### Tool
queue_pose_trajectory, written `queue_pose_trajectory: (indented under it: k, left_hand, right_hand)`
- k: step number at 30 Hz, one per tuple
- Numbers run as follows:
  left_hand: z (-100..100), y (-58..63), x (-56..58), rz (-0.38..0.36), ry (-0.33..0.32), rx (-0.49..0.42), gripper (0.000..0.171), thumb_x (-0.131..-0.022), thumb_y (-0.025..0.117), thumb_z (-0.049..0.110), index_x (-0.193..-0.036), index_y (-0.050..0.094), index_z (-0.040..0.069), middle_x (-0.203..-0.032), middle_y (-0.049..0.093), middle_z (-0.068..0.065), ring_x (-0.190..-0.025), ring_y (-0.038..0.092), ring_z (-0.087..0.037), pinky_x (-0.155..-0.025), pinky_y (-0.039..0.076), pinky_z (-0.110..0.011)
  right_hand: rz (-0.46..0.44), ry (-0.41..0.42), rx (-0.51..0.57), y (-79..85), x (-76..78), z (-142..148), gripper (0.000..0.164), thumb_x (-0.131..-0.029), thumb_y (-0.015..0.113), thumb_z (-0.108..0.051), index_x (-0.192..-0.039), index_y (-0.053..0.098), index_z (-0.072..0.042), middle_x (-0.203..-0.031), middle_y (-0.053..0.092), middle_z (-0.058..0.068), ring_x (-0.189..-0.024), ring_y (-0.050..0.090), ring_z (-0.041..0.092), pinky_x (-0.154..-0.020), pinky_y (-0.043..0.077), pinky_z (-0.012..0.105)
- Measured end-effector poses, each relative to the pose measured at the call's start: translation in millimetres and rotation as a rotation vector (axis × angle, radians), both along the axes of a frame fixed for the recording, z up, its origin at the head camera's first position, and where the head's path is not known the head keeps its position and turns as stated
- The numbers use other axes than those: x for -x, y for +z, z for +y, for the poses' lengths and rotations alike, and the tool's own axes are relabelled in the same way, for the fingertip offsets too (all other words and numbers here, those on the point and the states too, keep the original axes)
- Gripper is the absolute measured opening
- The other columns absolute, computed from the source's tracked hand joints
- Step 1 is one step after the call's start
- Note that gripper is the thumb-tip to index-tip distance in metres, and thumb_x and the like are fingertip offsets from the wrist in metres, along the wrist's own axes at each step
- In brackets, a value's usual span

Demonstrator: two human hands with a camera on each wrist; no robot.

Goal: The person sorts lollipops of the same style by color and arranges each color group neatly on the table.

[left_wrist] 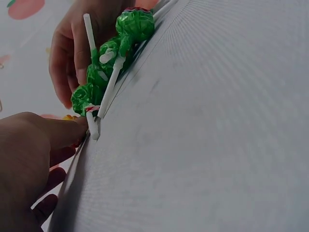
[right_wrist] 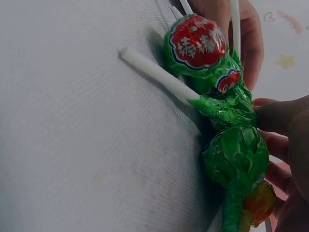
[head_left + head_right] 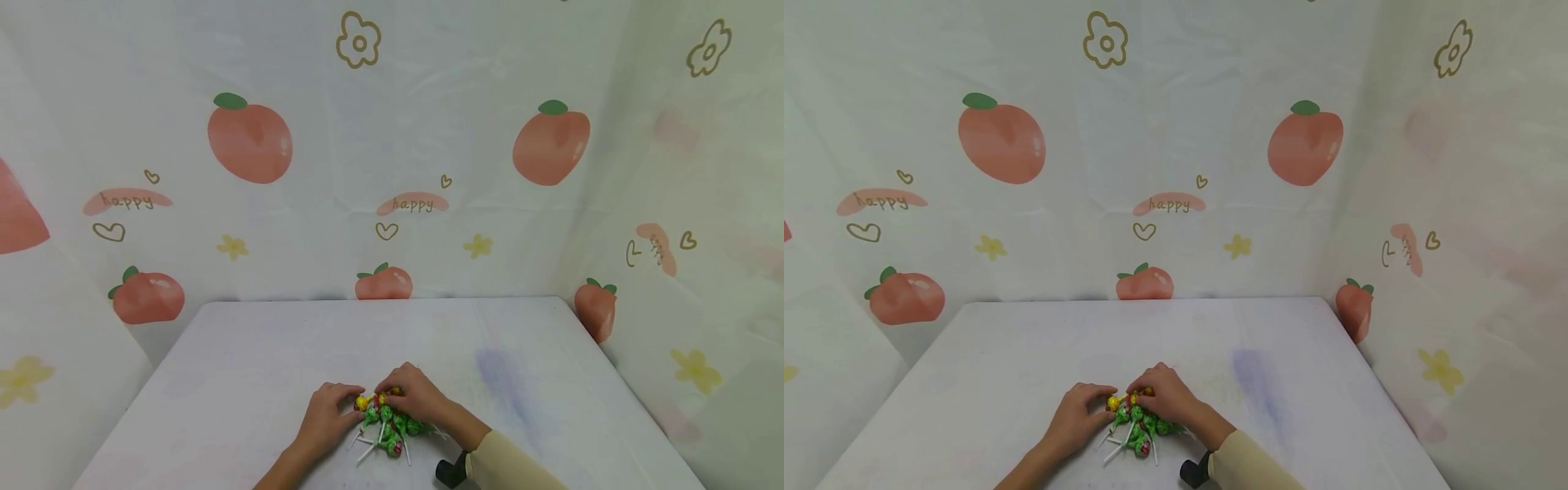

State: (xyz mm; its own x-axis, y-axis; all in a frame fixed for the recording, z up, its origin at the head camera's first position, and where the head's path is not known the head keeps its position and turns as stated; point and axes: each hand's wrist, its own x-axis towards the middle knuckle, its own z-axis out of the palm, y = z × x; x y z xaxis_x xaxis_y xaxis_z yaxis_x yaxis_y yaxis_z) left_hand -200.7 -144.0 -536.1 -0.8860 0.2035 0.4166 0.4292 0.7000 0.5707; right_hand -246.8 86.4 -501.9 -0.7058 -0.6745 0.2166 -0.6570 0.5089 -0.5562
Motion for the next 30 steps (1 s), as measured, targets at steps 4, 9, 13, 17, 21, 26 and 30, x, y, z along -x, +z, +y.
queue_pose_trajectory:
  k: [4, 9, 13, 17, 21, 26, 30]
  left_hand:
    - [1.1, 0.1, -0.1, 0.022, 0.004, 0.025, 0.039, -0.069, 0.087, 0.020, -0.105, 0.073, 0.021, -0.096, 0.068, 0.014, -0.089, 0.055, -0.009, -0.079, 0.045, -0.036]
    - [2.4, 0.2, 1.5, 0.008, 0.004, 0.062, 0.037, -0.071, 0.086, 0.021, -0.105, 0.073, 0.022, -0.093, 0.066, 0.017, -0.087, 0.053, -0.007, -0.078, 0.044, -0.035]
    - [2.7, 1.2, 2.3, -0.023, 0.005, 0.077, 0.033, -0.073, 0.084, 0.022, -0.104, 0.073, 0.023, -0.093, 0.066, 0.017, -0.089, 0.052, -0.007, -0.078, 0.043, -0.036]
    - [1.9, 1.6, 2.5, -0.032, 0.007, 0.090, 0.031, -0.074, 0.084, 0.024, -0.102, 0.073, 0.023, -0.094, 0.066, 0.016, -0.089, 0.053, -0.007, -0.078, 0.042, -0.036]
    - [-0.4, 1.4, 2.7, -0.024, 0.003, 0.085, 0.030, -0.074, 0.084, 0.025, -0.102, 0.072, 0.022, -0.096, 0.067, 0.015, -0.089, 0.054, -0.007, -0.078, 0.043, -0.037]
    - [-3.5, 1.1, 3.3, -0.006, -0.003, 0.063, 0.030, -0.075, 0.083, 0.021, -0.103, 0.073, 0.020, -0.095, 0.067, 0.013, -0.088, 0.055, -0.008, -0.079, 0.045, -0.036]
    - [-5.5, 2.0, 3.5, 0.010, -0.004, 0.028, 0.032, -0.075, 0.082, 0.016, -0.105, 0.074, 0.018, -0.096, 0.067, 0.010, -0.088, 0.057, -0.010, -0.080, 0.047, -0.036]
  right_hand:
    - [0.015, 0.026, -0.028, -2.6, 0.2, -1.1, 0.021, -0.090, 0.070, -0.017, -0.111, 0.074, -0.022, -0.101, 0.067, -0.015, -0.087, 0.047, 0.004, -0.075, 0.038, 0.024]
    - [0.017, 0.034, -0.036, -4.0, -0.3, -1.1, 0.024, -0.089, 0.071, -0.018, -0.112, 0.074, -0.022, -0.100, 0.066, -0.014, -0.085, 0.046, 0.004, -0.073, 0.038, 0.024]
    - [-0.010, 0.033, -0.033, -2.7, 0.3, -1.7, 0.023, -0.090, 0.071, -0.018, -0.112, 0.074, -0.022, -0.100, 0.066, -0.015, -0.086, 0.047, 0.004, -0.074, 0.038, 0.024]
    - [-0.050, 0.017, -0.039, -2.6, 1.1, -2.4, 0.021, -0.090, 0.070, -0.020, -0.111, 0.074, -0.023, -0.102, 0.066, -0.017, -0.088, 0.047, 0.004, -0.075, 0.039, 0.024]
    - [-0.077, 0.004, -0.049, -2.5, 1.3, -3.0, 0.022, -0.091, 0.070, -0.022, -0.112, 0.073, -0.024, -0.102, 0.066, -0.019, -0.087, 0.046, 0.003, -0.075, 0.039, 0.024]
    - [-0.107, 0.002, -0.058, -1.5, 2.5, -3.6, 0.021, -0.091, 0.070, -0.022, -0.112, 0.073, -0.024, -0.101, 0.065, -0.019, -0.087, 0.046, 0.004, -0.075, 0.039, 0.024]
    - [-0.098, 0.003, -0.061, 0.4, 2.4, -3.6, 0.022, -0.090, 0.070, -0.019, -0.112, 0.073, -0.022, -0.102, 0.066, -0.017, -0.088, 0.047, 0.005, -0.076, 0.040, 0.025]
